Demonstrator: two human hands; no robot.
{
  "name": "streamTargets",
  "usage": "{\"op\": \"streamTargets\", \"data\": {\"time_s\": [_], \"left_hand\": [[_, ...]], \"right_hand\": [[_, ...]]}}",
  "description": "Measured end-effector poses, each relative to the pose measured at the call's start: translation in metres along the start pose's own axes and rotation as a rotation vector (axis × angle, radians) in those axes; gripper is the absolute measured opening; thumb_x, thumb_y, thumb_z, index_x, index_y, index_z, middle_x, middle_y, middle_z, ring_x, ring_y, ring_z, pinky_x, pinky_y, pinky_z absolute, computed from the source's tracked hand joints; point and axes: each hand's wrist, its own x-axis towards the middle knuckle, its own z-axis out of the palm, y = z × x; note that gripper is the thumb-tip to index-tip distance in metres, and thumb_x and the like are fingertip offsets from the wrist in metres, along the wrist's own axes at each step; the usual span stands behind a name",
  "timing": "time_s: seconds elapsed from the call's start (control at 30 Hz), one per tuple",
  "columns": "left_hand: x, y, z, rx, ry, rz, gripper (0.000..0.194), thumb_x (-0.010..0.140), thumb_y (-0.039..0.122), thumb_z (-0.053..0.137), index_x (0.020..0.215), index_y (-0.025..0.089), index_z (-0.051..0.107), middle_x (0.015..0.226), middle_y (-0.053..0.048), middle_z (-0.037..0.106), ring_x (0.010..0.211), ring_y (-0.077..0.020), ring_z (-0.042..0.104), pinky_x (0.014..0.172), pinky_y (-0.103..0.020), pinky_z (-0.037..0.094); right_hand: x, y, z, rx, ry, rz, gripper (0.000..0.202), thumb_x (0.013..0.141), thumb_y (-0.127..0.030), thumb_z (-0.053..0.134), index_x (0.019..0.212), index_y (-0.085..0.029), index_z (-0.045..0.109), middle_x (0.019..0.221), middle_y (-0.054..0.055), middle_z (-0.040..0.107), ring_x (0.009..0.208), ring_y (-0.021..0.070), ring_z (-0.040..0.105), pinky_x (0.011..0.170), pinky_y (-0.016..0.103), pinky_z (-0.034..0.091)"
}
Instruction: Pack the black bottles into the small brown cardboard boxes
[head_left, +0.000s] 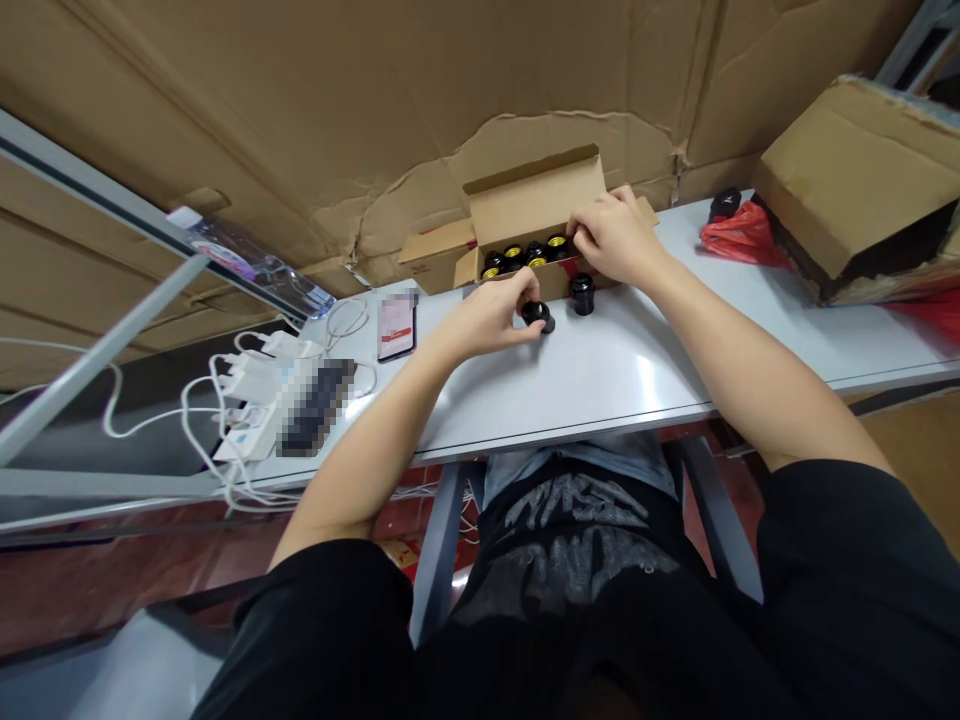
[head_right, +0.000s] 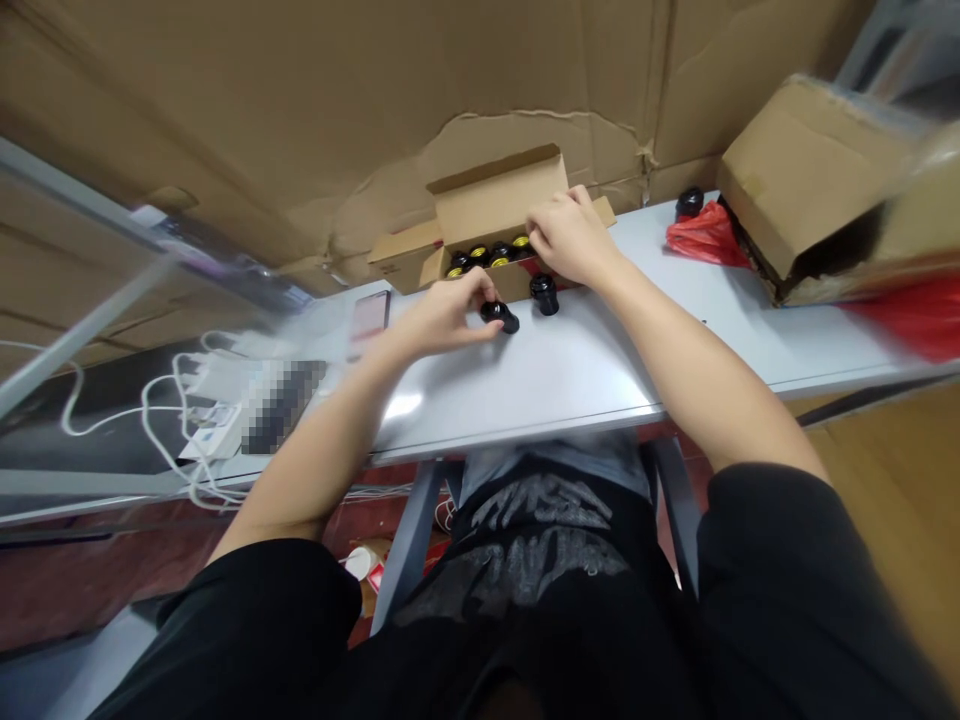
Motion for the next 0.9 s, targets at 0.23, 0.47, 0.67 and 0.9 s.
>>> {"op": "streamTargets", "data": {"time_s": [0.23,0.47,0.67,0.9], "left_hand": [[-0.02,-0.017,0.018,-0.447,0.303,-0.071,0.047,0.126,0.068,0.063,0.145,0.029,0.082,0.113,-0.009,0.086,0.089,-0.0238,0.079,0.088,-0.042,0.072],[-0.01,-0.024,0.043,-0.707,0.455,-0.148,0.076,0.114,0.101,0.072,0.15,0.034,0.074,0.129,-0.012,0.087,0.112,-0.0282,0.089,0.099,-0.047,0.08],[-0.011,-0.023,0.042,-0.725,0.483,-0.095,0.083,0.105,0.107,0.079,0.143,0.034,0.069,0.134,-0.012,0.085,0.126,-0.0304,0.089,0.104,-0.047,0.079],[-0.01,-0.016,0.029,-0.47,0.561,-0.15,0.057,0.124,0.085,0.069,0.148,0.033,0.073,0.138,-0.013,0.083,0.123,-0.0279,0.087,0.109,-0.045,0.074]], "right_hand": [[-0.01,-0.04,-0.007,-0.028,0.074,-0.088,0.042,0.129,-0.047,0.047,0.14,-0.031,0.084,0.136,0.019,0.09,0.143,0.0509,0.076,0.137,0.079,0.049],[-0.025,-0.071,0.014,0.156,-0.077,-0.305,0.058,0.12,-0.054,0.075,0.17,-0.025,0.072,0.153,0.021,0.088,0.141,0.0499,0.081,0.13,0.075,0.06],[-0.022,-0.067,0.02,0.535,-0.116,-0.178,0.07,0.11,-0.076,0.082,0.163,-0.03,0.078,0.152,0.017,0.089,0.136,0.0439,0.086,0.118,0.061,0.072],[-0.014,-0.055,0.01,0.596,-0.031,-0.111,0.086,0.104,-0.1,0.083,0.154,-0.03,0.089,0.149,0.016,0.091,0.135,0.0458,0.088,0.118,0.065,0.075]]}}
